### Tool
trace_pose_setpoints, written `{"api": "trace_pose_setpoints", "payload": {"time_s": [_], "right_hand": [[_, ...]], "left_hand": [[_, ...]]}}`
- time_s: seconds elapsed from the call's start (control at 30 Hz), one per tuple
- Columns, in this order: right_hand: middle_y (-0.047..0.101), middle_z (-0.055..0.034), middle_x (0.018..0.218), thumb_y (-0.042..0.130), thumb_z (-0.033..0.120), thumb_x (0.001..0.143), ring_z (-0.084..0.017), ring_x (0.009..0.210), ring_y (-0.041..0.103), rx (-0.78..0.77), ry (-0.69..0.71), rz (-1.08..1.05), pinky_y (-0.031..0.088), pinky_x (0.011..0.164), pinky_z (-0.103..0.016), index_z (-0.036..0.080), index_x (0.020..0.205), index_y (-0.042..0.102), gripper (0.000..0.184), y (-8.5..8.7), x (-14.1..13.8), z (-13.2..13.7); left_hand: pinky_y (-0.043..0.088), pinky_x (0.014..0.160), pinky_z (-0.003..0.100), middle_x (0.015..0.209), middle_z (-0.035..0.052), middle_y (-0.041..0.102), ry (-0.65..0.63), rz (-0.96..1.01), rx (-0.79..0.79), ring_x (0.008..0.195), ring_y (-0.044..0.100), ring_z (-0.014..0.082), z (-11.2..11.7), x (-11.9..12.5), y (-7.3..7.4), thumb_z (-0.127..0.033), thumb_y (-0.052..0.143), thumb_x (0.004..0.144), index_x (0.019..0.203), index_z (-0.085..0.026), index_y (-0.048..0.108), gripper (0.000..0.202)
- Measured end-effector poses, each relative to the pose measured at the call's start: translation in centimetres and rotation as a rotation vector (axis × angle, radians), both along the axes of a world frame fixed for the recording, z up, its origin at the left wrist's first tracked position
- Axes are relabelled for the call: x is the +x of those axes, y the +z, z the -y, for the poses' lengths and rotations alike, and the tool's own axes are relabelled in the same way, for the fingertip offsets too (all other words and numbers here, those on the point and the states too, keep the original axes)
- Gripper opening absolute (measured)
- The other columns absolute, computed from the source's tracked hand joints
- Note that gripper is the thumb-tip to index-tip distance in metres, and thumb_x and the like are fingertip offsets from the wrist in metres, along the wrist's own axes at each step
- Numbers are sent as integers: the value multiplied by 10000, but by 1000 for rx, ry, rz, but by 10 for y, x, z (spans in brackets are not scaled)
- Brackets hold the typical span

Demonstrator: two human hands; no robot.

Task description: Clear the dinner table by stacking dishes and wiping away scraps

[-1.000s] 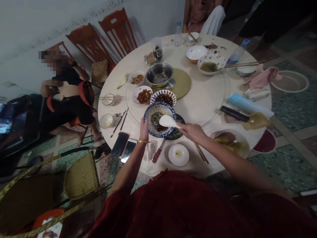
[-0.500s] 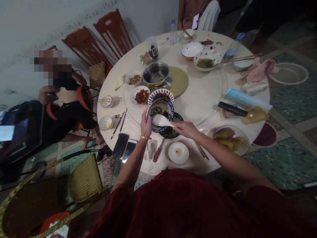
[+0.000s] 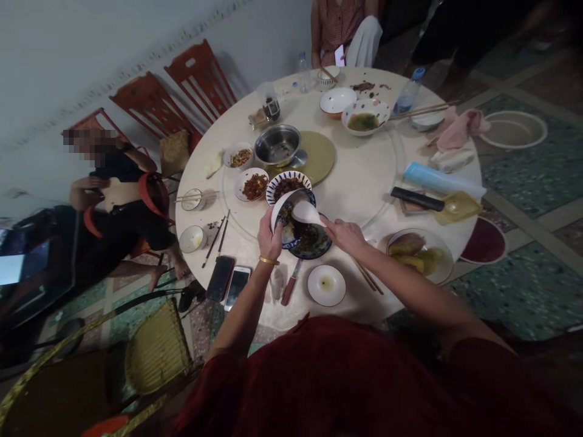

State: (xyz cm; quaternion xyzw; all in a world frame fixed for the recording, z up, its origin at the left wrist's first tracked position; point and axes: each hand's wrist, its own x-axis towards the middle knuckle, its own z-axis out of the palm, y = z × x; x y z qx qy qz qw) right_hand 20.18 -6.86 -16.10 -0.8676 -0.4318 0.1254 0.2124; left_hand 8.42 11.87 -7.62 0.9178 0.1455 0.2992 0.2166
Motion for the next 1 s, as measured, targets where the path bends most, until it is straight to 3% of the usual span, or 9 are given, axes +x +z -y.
{"api": "trace_pose_setpoints", "payload": {"time_s": [0.23,0.47,0.63,0.8,0.9,1.0], "right_hand": [[682,-81,1136,317,389,967,-201,1005,642,58,45,-248,449,786,-271,297,1428,419,481,-14,-29,0],[668,-104,1139,279,356,974,-228,948,660,-6,105,-172,449,747,-296,300,1430,409,478,-23,-33,33],[663,-112,1048,217,385,988,-212,863,661,35,-12,-51,428,677,-263,292,1467,327,500,-11,-19,16],[653,-133,1118,246,366,989,-207,906,655,-42,47,-110,434,736,-276,269,1470,329,497,-27,-25,19],[643,-122,1179,250,371,990,-212,959,649,9,51,-167,440,772,-287,275,1448,377,486,-34,-33,31],[648,-109,1166,242,407,988,-207,970,645,120,-24,-164,441,772,-274,285,1452,375,498,-27,-32,27]], "left_hand": [[364,1063,365,1319,126,535,-9,67,0,1245,481,246,1,8,-5,-500,470,898,1355,-189,490,554],[356,1061,377,1294,132,545,-1,47,86,1219,491,254,-10,4,0,-527,456,892,1363,-183,484,584],[364,1055,383,1279,129,560,-71,-12,125,1212,498,254,-6,4,5,-508,459,896,1356,-182,494,565],[380,1043,376,1274,127,567,-63,2,126,1201,510,248,-6,2,14,-491,464,899,1352,-182,499,549],[367,1061,374,1301,130,553,-42,45,92,1228,495,246,-12,0,21,-505,458,900,1339,-172,510,554],[351,1079,372,1309,125,553,-44,56,26,1241,489,245,-13,1,23,-544,477,880,1316,-173,531,575]]}}
